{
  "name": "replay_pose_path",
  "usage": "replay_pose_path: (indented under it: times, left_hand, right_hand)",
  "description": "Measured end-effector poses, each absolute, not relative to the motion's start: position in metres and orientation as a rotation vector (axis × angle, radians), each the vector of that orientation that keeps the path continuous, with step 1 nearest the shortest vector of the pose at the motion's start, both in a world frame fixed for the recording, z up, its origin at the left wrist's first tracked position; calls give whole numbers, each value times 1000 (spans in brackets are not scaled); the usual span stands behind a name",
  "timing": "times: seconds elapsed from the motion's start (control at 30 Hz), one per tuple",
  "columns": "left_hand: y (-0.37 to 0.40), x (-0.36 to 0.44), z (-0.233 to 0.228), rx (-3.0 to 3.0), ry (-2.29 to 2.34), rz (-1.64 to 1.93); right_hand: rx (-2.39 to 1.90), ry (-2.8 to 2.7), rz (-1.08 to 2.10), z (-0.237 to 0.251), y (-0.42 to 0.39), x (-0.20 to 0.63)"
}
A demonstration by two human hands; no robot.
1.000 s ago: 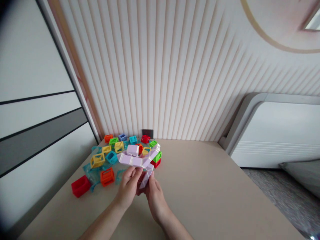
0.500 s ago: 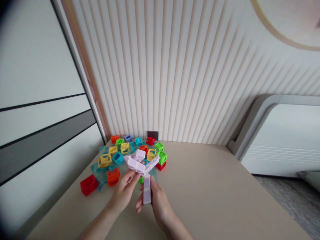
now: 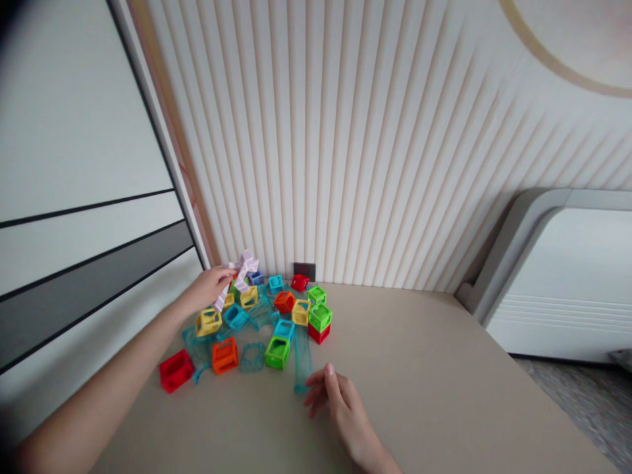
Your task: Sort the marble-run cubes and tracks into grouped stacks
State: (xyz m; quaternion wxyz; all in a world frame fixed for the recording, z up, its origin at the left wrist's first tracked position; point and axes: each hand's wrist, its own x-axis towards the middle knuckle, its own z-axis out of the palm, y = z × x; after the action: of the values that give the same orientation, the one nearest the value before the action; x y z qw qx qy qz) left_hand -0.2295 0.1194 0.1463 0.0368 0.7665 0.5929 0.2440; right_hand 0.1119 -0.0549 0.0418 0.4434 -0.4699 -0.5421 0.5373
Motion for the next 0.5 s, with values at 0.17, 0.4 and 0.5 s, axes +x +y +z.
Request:
replay_pose_path:
  times: [0.17,0.4,0.5]
  left_hand:
    - [163,-218,155,2436,1887,507]
    - [176,-162,135,2437,2016,278]
    - [179,-149,124,2449,2006,239]
  right_hand:
    - [-1388,-1767,889,32,-60,118]
    - [-1426,-2108,376,27,-63,108]
    - [-1418,-2124,327,21,-62,110]
